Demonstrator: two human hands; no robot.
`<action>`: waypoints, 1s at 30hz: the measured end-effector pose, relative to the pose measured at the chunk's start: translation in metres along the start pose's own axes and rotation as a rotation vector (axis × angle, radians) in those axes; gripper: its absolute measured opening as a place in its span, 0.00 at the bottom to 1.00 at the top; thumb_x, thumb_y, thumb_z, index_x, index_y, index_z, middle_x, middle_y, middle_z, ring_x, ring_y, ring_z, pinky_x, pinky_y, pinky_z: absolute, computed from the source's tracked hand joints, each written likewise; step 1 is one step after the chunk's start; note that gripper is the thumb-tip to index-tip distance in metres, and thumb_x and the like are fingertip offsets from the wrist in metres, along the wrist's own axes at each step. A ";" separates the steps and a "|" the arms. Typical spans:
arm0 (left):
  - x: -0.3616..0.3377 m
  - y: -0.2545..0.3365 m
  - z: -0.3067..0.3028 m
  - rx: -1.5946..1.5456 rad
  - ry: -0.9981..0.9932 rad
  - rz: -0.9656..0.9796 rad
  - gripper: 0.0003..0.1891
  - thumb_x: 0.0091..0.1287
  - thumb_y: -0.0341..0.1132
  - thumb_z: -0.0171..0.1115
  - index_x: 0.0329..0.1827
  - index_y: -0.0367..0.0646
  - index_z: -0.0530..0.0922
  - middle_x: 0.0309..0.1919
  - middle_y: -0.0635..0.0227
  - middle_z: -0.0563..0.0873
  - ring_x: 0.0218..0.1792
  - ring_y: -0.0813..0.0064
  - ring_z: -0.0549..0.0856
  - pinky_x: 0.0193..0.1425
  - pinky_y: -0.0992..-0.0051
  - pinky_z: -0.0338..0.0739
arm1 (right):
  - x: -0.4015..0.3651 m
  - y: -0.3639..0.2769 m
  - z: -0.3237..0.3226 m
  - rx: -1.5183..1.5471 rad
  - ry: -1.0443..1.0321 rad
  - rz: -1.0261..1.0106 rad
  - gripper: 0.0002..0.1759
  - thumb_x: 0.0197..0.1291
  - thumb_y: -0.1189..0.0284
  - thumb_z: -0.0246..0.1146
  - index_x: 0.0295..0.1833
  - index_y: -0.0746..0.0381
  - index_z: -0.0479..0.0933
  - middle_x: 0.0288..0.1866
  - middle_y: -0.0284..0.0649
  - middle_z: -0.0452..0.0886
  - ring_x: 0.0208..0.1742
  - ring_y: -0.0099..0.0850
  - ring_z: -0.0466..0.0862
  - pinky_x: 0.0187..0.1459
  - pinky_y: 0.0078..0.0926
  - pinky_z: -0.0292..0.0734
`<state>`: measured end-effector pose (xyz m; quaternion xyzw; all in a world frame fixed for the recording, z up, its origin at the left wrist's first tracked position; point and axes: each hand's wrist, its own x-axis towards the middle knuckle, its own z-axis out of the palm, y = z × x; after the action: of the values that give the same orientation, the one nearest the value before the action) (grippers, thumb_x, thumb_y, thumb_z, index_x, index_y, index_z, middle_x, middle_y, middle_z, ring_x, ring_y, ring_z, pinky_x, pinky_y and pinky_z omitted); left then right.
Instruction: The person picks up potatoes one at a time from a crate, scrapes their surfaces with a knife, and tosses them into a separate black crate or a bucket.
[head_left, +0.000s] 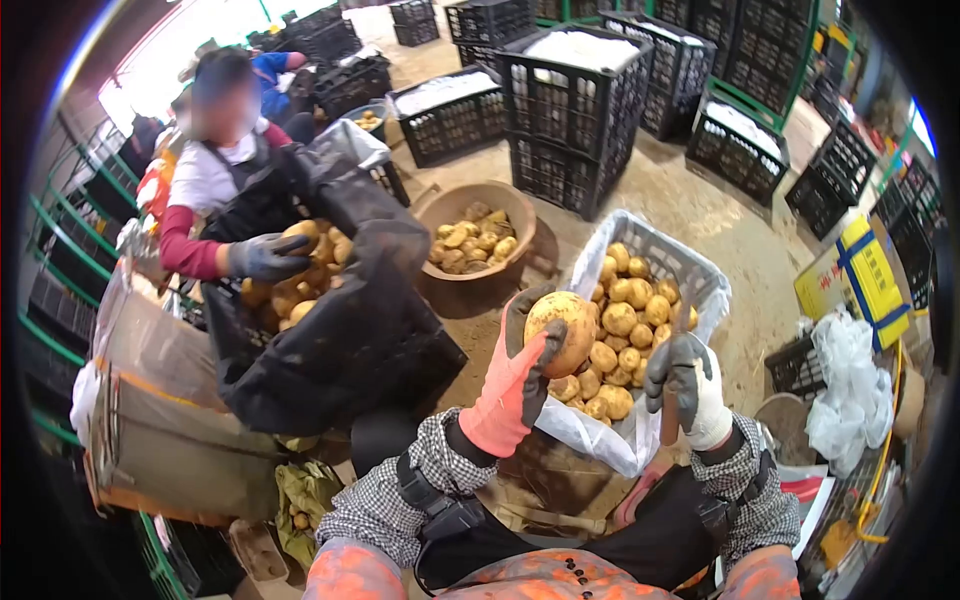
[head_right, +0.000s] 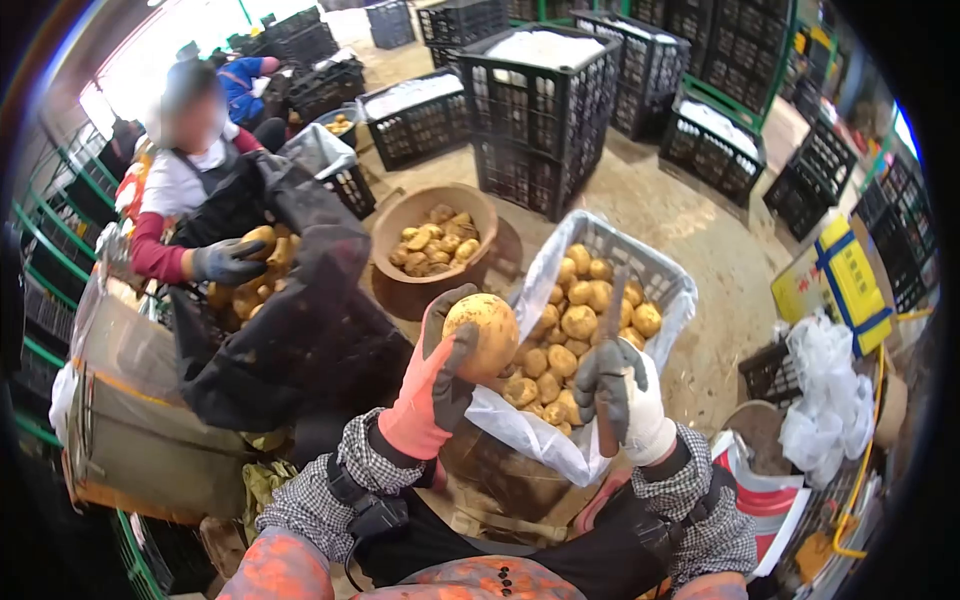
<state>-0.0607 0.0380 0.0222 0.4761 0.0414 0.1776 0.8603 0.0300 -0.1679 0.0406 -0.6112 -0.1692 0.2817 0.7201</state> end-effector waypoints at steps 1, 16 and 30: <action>-0.004 0.006 -0.001 -0.040 0.011 -0.003 0.32 0.66 0.43 0.61 0.70 0.43 0.59 0.58 0.62 0.73 0.57 0.65 0.78 0.55 0.66 0.79 | -0.003 -0.003 0.001 0.008 0.019 -0.008 0.28 0.67 0.48 0.54 0.29 0.65 0.71 0.21 0.39 0.73 0.17 0.28 0.74 0.19 0.24 0.70; -0.128 0.114 -0.030 -0.208 0.132 0.346 0.47 0.51 0.25 0.64 0.76 0.49 0.51 0.64 0.61 0.69 0.63 0.63 0.74 0.64 0.59 0.74 | 0.007 0.000 0.004 0.128 0.141 -0.254 0.18 0.71 0.52 0.49 0.35 0.55 0.66 0.22 0.32 0.67 0.16 0.22 0.66 0.16 0.19 0.65; -0.269 0.080 -0.268 -0.270 0.921 0.570 0.16 0.69 0.41 0.59 0.57 0.47 0.70 0.47 0.64 0.79 0.45 0.65 0.84 0.41 0.60 0.85 | 0.011 0.020 -0.164 0.243 -0.207 -0.314 0.15 0.73 0.61 0.47 0.54 0.58 0.71 0.32 0.32 0.76 0.21 0.21 0.70 0.23 0.26 0.72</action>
<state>-0.3972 0.1991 -0.0829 0.2275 0.2595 0.5966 0.7245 0.1313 -0.2876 -0.0117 -0.4539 -0.3002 0.2459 0.8021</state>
